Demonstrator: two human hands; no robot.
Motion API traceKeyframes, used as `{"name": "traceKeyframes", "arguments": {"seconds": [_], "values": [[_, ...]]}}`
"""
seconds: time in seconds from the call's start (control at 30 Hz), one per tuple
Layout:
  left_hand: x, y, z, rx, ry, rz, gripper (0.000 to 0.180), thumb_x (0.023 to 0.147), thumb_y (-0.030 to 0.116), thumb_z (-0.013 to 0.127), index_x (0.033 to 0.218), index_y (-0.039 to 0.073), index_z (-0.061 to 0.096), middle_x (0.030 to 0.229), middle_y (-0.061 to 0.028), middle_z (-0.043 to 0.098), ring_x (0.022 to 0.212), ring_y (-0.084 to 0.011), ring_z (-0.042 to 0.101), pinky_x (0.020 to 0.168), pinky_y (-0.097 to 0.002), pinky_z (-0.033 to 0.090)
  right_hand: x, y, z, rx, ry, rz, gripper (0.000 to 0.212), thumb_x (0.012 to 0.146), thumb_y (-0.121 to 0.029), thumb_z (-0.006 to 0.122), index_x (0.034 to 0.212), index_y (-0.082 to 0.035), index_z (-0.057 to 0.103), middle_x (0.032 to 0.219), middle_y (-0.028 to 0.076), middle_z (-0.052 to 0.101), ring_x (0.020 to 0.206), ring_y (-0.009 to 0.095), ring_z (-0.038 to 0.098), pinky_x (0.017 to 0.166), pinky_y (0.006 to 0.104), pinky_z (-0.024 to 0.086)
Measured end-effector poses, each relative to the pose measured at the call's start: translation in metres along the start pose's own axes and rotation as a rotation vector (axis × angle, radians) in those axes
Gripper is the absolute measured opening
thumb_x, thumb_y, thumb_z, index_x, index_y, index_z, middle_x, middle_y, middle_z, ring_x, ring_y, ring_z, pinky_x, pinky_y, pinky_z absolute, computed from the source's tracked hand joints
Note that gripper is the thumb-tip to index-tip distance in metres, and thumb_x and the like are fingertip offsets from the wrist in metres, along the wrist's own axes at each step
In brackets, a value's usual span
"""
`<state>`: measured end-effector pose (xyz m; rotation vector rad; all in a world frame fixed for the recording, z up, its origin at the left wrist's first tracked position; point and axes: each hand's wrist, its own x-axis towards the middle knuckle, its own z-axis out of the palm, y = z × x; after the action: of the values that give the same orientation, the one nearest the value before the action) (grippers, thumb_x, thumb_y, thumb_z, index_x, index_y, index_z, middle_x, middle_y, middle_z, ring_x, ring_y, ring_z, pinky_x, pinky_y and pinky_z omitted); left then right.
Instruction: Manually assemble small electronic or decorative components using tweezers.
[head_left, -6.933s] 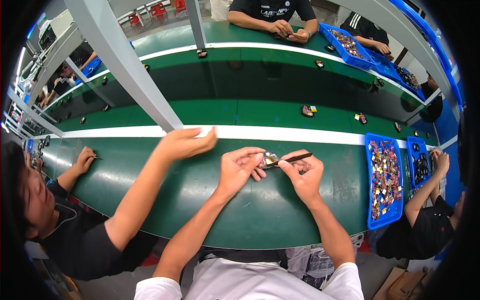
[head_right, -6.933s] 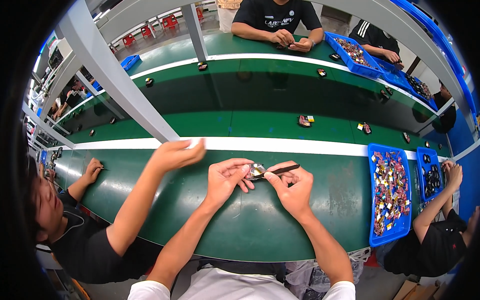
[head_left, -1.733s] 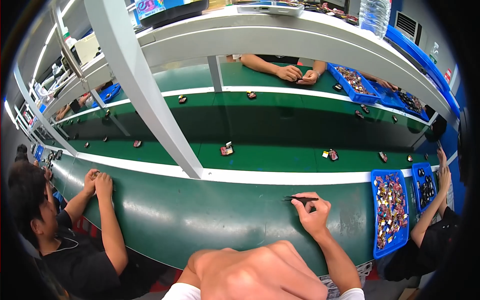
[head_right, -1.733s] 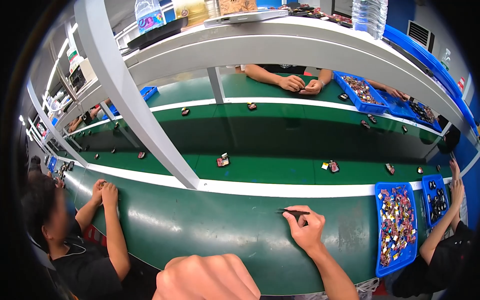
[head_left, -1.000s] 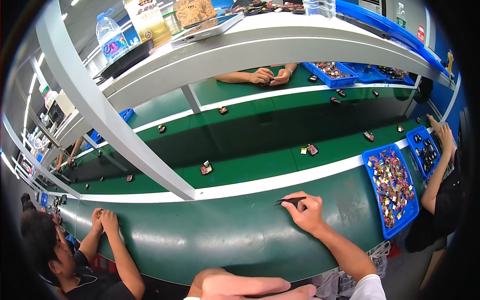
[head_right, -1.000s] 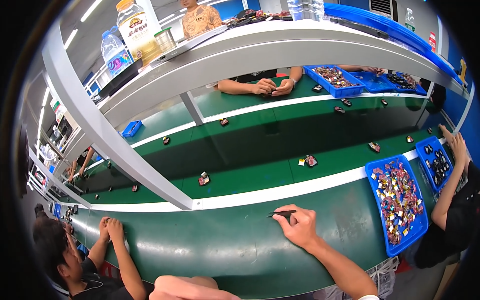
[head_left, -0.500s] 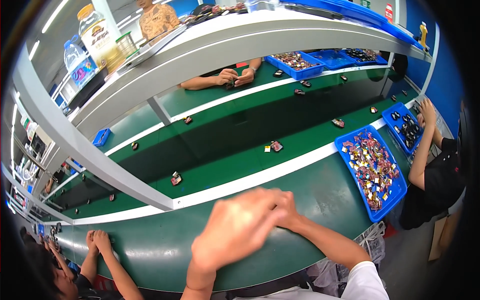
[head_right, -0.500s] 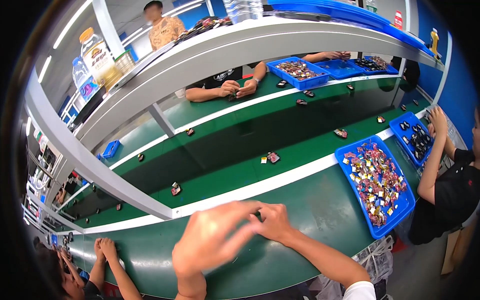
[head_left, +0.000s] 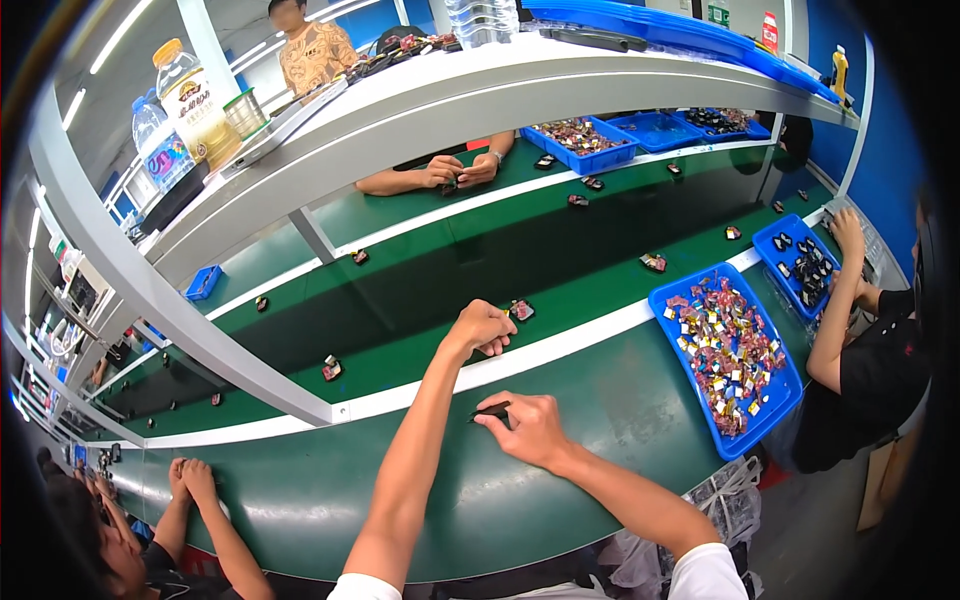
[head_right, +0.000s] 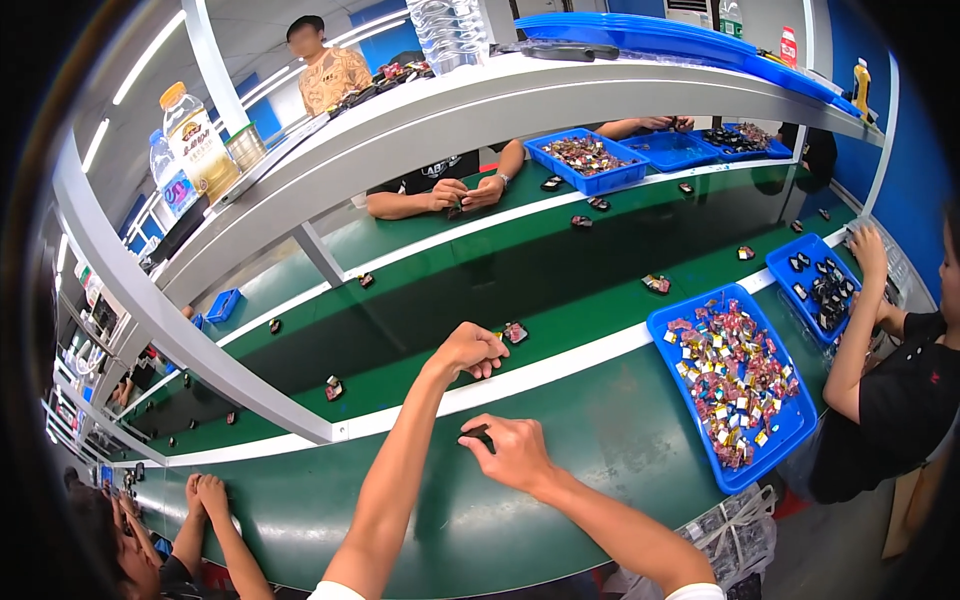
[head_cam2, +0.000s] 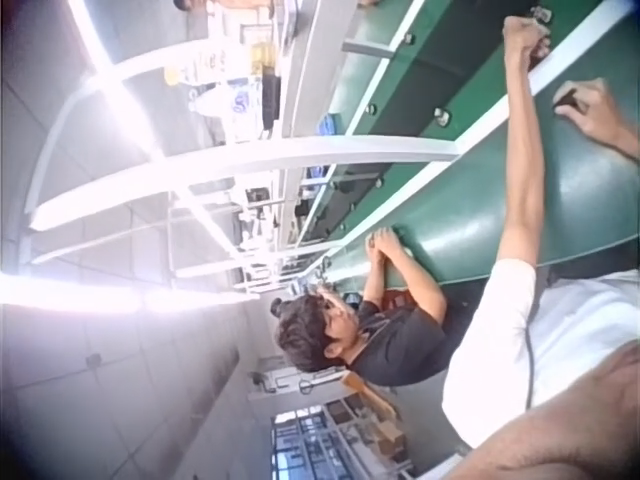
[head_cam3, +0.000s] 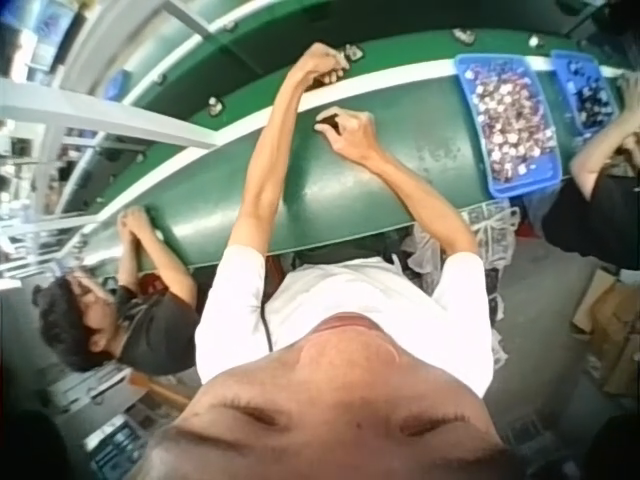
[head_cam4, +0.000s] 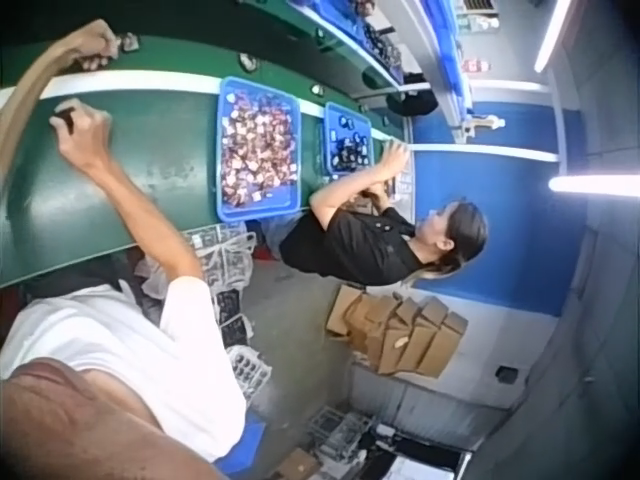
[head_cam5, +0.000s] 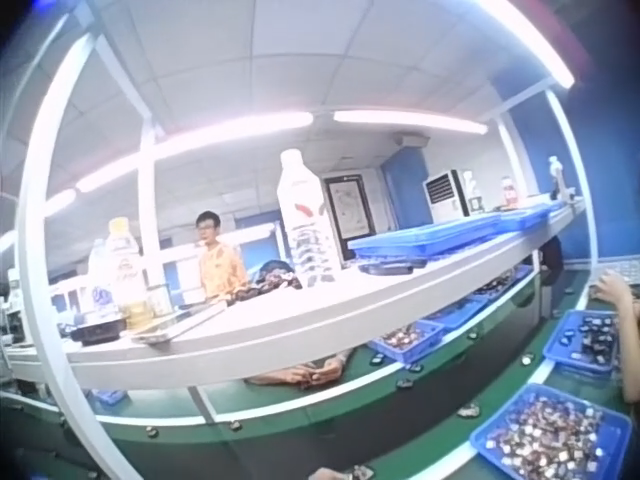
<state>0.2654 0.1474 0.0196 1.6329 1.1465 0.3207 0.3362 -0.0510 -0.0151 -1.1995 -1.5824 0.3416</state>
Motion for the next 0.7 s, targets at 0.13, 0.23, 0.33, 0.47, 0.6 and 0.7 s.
{"name": "traceKeyframes", "arguments": {"seconds": [0.13, 0.23, 0.33, 0.47, 0.6, 0.7], "values": [[0.014, 0.002, 0.005, -0.051, -0.026, -0.046, 0.013, 0.087, 0.000, 0.062, 0.084, -0.005, 0.073, 0.068, -0.0088, 0.067, 0.050, -0.0123, 0.061, 0.043, -0.0253, 0.048, 0.001, 0.009, 0.008, 0.046, 0.130, -0.120, 0.014, 0.078, -0.014, 0.084, 0.088, -0.008, 0.076, 0.051, 0.002, 0.053, 0.040, 0.012, 0.044, 0.043, 0.0287, 0.037], [0.016, 0.008, 0.013, 0.003, 0.082, -0.070, 0.012, 0.086, -0.001, 0.064, 0.081, -0.006, 0.073, 0.067, -0.0096, 0.068, 0.050, -0.0136, 0.063, 0.043, -0.0249, 0.049, -0.002, 0.004, 0.000, 0.005, 0.009, -0.027, 0.011, 0.082, -0.012, 0.079, 0.089, -0.007, 0.072, 0.076, 0.007, 0.074, 0.065, 0.026, 0.071, 0.058, 0.0346, 0.055], [0.019, 0.007, 0.014, 0.059, 0.234, -0.082, 0.012, 0.086, 0.000, 0.066, 0.079, -0.007, 0.073, 0.066, -0.0105, 0.069, 0.051, -0.0156, 0.066, 0.043, -0.0250, 0.051, -0.001, 0.001, 0.000, 0.000, -0.007, -0.036, 0.011, 0.082, -0.012, 0.079, 0.089, -0.006, 0.072, 0.077, 0.008, 0.074, 0.065, 0.027, 0.071, 0.058, 0.0350, 0.055], [0.026, 0.004, 0.015, -0.002, 0.371, -0.061, 0.014, 0.087, 0.005, 0.071, 0.078, -0.006, 0.074, 0.066, -0.0112, 0.070, 0.052, -0.0175, 0.069, 0.043, -0.0266, 0.054, -0.001, 0.002, -0.001, -0.016, -0.009, -0.042, 0.011, 0.083, -0.012, 0.077, 0.089, -0.006, 0.071, 0.076, 0.008, 0.073, 0.063, 0.027, 0.070, 0.057, 0.0354, 0.054], [0.028, 0.000, 0.020, -0.094, 0.395, 0.011, 0.019, 0.082, 0.009, 0.077, 0.072, -0.007, 0.070, 0.065, -0.0157, 0.071, 0.053, -0.0208, 0.071, 0.048, -0.0290, 0.058, 0.000, 0.001, 0.000, -0.009, -0.006, -0.050, 0.011, 0.083, -0.012, 0.077, 0.089, -0.006, 0.070, 0.075, 0.008, 0.073, 0.061, 0.028, 0.069, 0.055, 0.0359, 0.053], [0.032, -0.002, 0.023, -0.043, 0.486, -0.018, 0.022, 0.081, 0.011, 0.080, 0.077, -0.008, 0.069, 0.069, -0.0160, 0.072, 0.054, -0.0202, 0.071, 0.049, -0.0284, 0.058, 0.000, 0.004, 0.000, -0.048, -0.017, -0.039, 0.011, 0.083, -0.013, 0.078, 0.089, -0.007, 0.071, 0.075, 0.008, 0.073, 0.060, 0.027, 0.069, 0.055, 0.0360, 0.053]]}}
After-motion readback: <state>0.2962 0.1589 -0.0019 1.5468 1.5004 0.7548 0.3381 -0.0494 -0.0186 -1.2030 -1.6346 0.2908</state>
